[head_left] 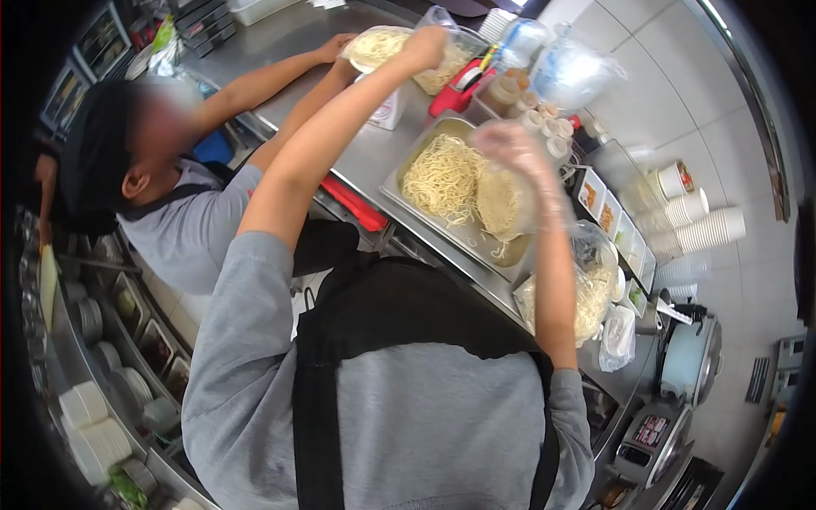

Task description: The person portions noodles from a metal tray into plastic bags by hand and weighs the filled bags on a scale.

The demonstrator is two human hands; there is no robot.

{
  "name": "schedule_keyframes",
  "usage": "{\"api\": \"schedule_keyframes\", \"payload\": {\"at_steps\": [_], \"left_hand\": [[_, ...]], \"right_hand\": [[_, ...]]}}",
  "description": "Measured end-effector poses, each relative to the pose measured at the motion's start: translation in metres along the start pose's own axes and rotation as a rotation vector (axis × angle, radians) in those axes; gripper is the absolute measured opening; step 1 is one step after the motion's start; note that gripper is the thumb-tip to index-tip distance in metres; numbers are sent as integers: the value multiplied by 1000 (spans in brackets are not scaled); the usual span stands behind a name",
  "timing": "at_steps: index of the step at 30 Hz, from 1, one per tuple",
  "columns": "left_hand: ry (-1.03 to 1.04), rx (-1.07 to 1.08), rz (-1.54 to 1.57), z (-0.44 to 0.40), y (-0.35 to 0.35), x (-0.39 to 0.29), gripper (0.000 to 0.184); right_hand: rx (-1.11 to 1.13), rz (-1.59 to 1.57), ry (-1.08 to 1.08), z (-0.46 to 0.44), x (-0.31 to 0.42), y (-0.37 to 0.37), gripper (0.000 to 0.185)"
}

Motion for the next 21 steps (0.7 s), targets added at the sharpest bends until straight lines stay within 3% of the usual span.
{"api": "schedule_keyframes", "payload": {"at_steps": [1, 2, 3, 5, 7, 8, 10, 11, 12, 15, 17, 21], "left_hand": [[-11, -34, 22, -3, -7, 7, 62], [-49, -68, 87, -5, -18, 13, 54], [-88, -101, 150, -7, -31, 16, 47], [-378, -34, 490, -2, -61, 20, 53], [-368, -111, 520, -6, -90, 24, 54], [-332, -151, 678, -6, -95, 31, 58], [-356, -176, 1016, -1, -109, 28, 60], [-418, -178, 1175, 7, -118, 21, 59], [-423, -174, 1214, 13, -119, 19, 59], [-468, -134, 1297, 35, -132, -6, 53], [-477, -122, 1328, 51, -136, -24, 49], [-456, -135, 1371, 72, -138, -49, 50]], "right_hand": [[-2, 104, -121, 4, -17, 28, 41], [0, 210, -243, 7, -21, 53, 46], [18, 371, -29, 7, -25, 72, 49], [-72, 518, 132, 16, -35, 97, 51], [-224, 499, 44, 19, -70, 122, 48], [-268, 485, 15, 19, -85, 130, 46], [-234, 432, 22, 12, -101, 133, 43], [-218, 154, 98, 16, -110, 127, 43], [-202, -124, 168, 20, -108, 108, 43], [-219, -340, 307, 16, -78, 47, 41], [-188, 262, 70, 15, -24, 4, 41], [-219, 410, 11, 33, 18, -17, 43]]}}
Point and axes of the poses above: each hand's wrist, its own z-axis away from the middle knuckle, its own y-axis out of the palm, x = y × z, the point moved 7 cm from there along -z, towards the middle knuckle, and after that the axes turned 10 degrees about -x, right-handed, at the moved point
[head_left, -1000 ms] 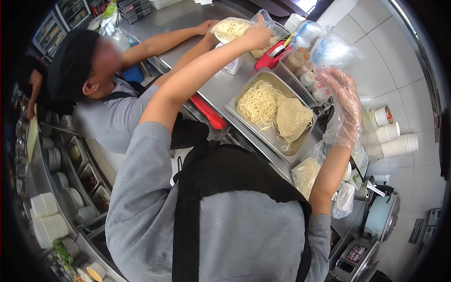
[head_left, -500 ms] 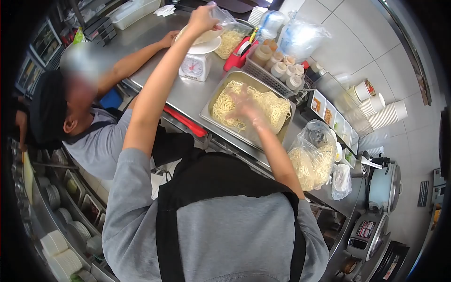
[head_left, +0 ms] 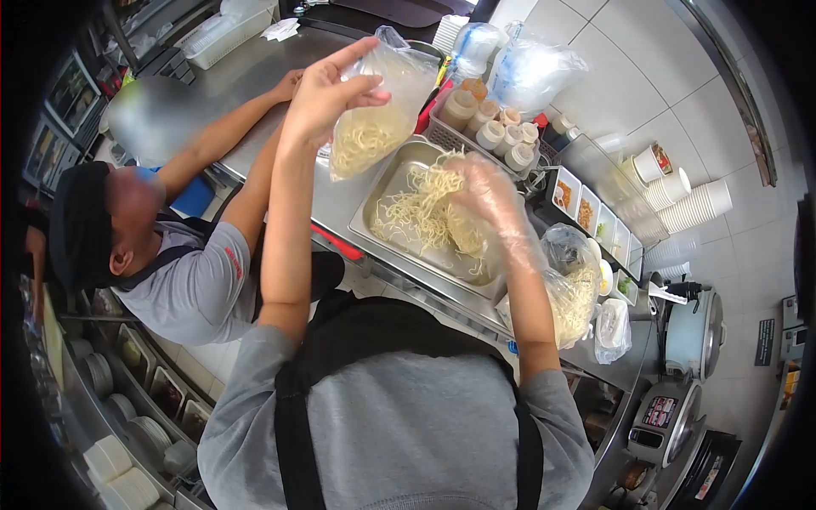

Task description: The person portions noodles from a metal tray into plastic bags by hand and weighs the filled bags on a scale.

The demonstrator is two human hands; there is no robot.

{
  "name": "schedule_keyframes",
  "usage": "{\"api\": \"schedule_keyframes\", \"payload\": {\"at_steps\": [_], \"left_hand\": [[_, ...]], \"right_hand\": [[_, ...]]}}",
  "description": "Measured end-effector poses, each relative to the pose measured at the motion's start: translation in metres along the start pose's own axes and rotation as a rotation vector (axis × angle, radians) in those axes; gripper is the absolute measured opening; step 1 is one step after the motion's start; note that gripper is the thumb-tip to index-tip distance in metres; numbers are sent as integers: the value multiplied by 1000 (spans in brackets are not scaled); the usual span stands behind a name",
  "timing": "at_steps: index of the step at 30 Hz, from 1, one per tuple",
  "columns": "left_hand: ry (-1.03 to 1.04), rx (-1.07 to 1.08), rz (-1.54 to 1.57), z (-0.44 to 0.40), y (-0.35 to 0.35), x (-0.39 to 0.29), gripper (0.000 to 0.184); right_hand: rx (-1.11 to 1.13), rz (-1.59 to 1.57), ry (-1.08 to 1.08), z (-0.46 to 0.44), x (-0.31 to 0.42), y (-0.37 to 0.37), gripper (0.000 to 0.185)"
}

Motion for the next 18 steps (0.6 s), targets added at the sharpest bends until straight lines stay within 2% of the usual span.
{"api": "schedule_keyframes", "payload": {"at_steps": [3, 6, 9, 12, 14, 16, 17, 18], "left_hand": [[-34, 12, -5, 12, 1, 1, 52], [-28, 15, 2, 24, 3, 4, 59], [-35, -3, -5, 31, 2, 5, 60], [-52, -3, -1, 30, -1, 18, 60], [-40, -5, -5, 32, -1, 22, 60], [-45, 0, 6, 35, 0, 20, 60], [-48, 2, 12, 36, -1, 19, 60], [-56, -1, 14, 34, -2, 19, 60]], "right_hand": [[115, 59, 28, 22, -9, 56, 42], [500, 392, -4, 42, -19, 120, 39], [480, 197, -105, 26, 0, 102, 29], [247, 202, 288, -20, -41, 100, 26], [76, 91, 435, -25, -106, 139, 20], [232, 482, 298, -43, -91, 130, 20], [307, 521, 235, -43, -76, 128, 21], [273, 519, 192, -46, -74, 136, 21]]}}
Point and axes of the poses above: each hand's wrist, its own z-axis away from the middle knuckle, its own y-axis out of the palm, x = y × z, the point moved 7 cm from there along -z, towards the middle knuckle, and after that the axes turned 10 degrees about -x, right-handed, at the moved point
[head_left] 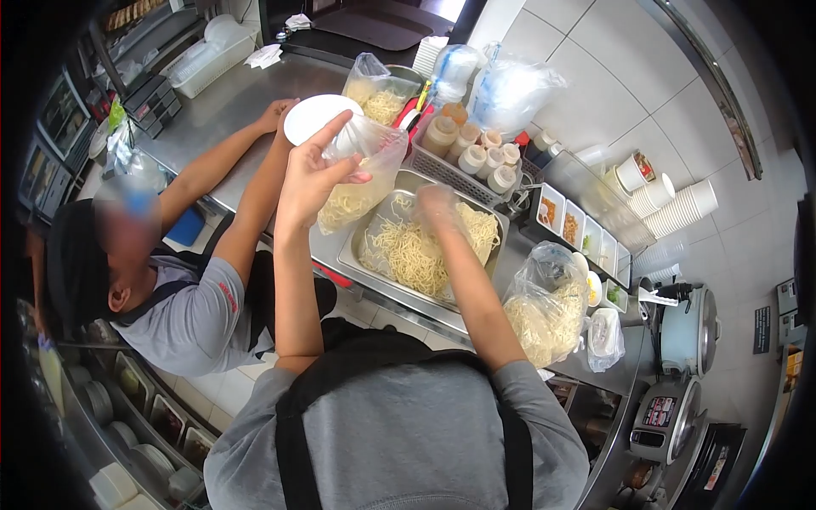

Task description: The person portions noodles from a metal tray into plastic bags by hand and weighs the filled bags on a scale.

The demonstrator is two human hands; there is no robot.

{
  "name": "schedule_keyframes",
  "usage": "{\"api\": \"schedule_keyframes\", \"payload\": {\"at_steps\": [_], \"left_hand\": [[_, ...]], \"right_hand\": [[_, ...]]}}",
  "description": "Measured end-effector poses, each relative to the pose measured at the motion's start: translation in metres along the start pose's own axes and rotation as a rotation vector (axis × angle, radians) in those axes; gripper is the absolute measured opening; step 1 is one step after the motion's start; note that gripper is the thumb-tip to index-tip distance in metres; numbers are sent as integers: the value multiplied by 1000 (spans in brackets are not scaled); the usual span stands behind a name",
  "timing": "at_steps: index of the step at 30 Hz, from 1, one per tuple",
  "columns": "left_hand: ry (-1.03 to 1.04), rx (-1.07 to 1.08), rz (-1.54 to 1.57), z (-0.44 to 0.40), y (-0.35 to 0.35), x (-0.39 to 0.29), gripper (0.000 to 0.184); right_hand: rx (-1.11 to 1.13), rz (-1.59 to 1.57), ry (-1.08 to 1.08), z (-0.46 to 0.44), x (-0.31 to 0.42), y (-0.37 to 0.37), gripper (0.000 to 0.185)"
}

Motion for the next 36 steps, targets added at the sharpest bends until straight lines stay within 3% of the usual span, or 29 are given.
{"api": "schedule_keyframes", "payload": {"at_steps": [3, 6, 9, 12, 15, 18, 21, 24, 27, 29, 32, 36], "left_hand": [[-7, -18, 1, 1, -5, 3, 60], [17, -32, -5, 1, -8, 1, 60], [4, -51, -9, 1, -10, -3, 60], [16, -61, -26, 1, -13, -4, 59], [31, -51, -13, 0, -10, -3, 59], [29, -57, 1, -1, -12, -7, 60], [23, -64, -6, 1, -12, -10, 60], [18, -29, -8, 1, -6, -9, 60], [-2, -1, -25, 1, -7, -8, 61], [-24, 10, -36, 4, -7, -9, 61], [-52, 53, -28, 6, -3, -5, 62], [-80, 117, -30, 7, 4, -3, 64]], "right_hand": [[-45, -41, -73, -8, 12, 33, 24], [-167, -787, 12, -29, 10, 106, 20], [423, -809, -86, -15, 41, 66, 22], [557, -696, -75, 2, 47, 18, 28], [154, -440, -290, 40, 81, -23, 33], [-44, -339, -461, 74, 104, -13, 36], [-98, -346, -664, 87, 99, 24, 36], [83, -380, -430, 77, 70, 48, 27], [126, -869, -537, 59, 46, 15, 22], [198, -1067, -347, 60, 22, -44, 21], [29, -1018, -409, 55, -4, -110, 18], [-73, -1274, -271, 46, -31, -156, 17]]}}
Point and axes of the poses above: each hand's wrist, its own z-axis away from the middle knuckle, its own y-axis out of the palm, x = y × z, the point moved 7 cm from there along -z, towards the middle knuckle, and after that the axes turned 10 degrees about -x, right-handed, at the moved point
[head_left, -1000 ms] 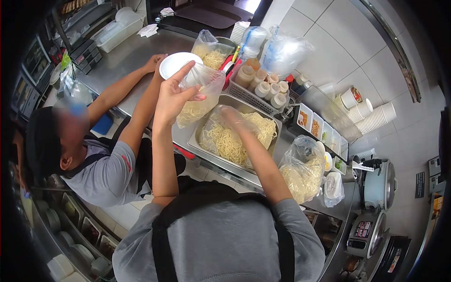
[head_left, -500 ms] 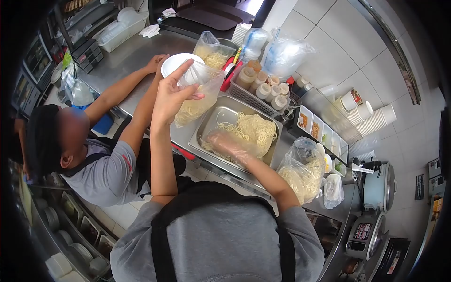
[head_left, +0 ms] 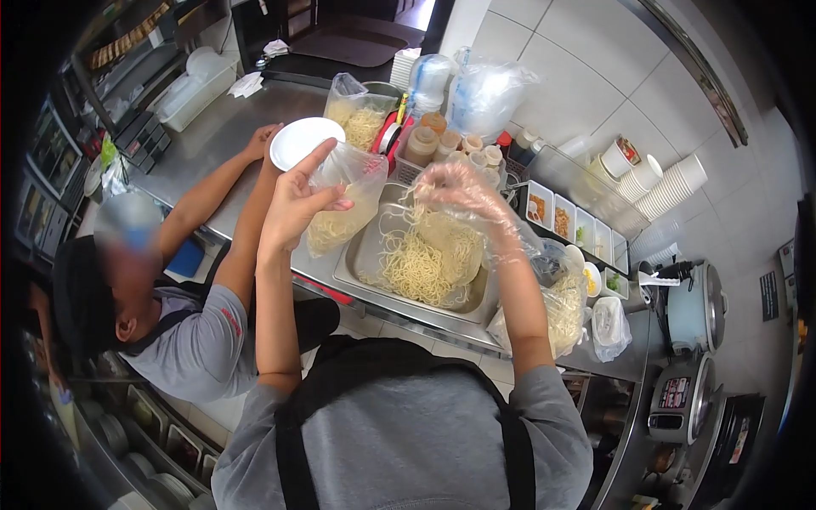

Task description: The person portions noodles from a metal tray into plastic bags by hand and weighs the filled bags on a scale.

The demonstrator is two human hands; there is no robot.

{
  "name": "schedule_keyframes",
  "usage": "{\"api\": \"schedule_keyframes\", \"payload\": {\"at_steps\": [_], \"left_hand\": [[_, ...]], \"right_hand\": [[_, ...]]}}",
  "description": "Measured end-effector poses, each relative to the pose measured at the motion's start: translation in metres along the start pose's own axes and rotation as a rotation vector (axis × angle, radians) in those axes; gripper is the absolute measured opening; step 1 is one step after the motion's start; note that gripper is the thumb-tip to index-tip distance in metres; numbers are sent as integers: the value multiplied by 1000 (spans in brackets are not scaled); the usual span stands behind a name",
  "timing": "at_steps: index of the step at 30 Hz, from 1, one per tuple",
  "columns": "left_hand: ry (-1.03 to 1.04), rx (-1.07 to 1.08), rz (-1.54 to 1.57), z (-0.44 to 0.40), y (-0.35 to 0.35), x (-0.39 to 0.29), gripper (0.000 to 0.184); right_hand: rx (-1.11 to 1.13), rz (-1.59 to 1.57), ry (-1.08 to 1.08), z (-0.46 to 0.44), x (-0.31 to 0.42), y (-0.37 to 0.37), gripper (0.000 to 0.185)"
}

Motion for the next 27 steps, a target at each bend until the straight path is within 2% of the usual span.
{"api": "schedule_keyframes", "payload": {"at_steps": [3, 6, 10, 13, 17, 20, 23, 26, 27], "left_hand": [[-16, 41, -1, -1, 5, -2, 66], [-32, 78, 1, -2, 10, -2, 68], [-65, 119, -12, -9, 17, 7, 70], [-104, 154, -39, -11, 26, 17, 72], [-179, 202, -17, -13, 38, 29, 75], [-180, 235, 9, -18, 42, 32, 77], [-176, 234, 65, -20, 50, 27, 78], [-182, 241, 64, -24, 52, 22, 77], [-173, 255, 50, -25, 53, 19, 77]], "right_hand": [[-138, 102, 5, -5, 41, -27, 17], [-167, 0, 54, -13, 61, -44, 13], [-258, -68, -80, -17, 116, -64, 16], [-282, -2, -125, -26, 146, -74, 16], [-158, -70, -246, -38, 164, -64, 18], [5, -156, -174, -45, 140, -37, 20], [248, 498, -211, -48, 119, -3, 27], [127, 531, -295, -48, 124, -10, 34], [3, 465, -349, -49, 134, -25, 32]]}}
Point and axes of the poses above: each hand's wrist, its own z-axis away from the middle knuckle, its own y-axis out of the palm, x = y × z, the point moved 7 cm from there along -z, towards the middle knuckle, and after that the axes turned 10 degrees about -x, right-handed, at the moved point
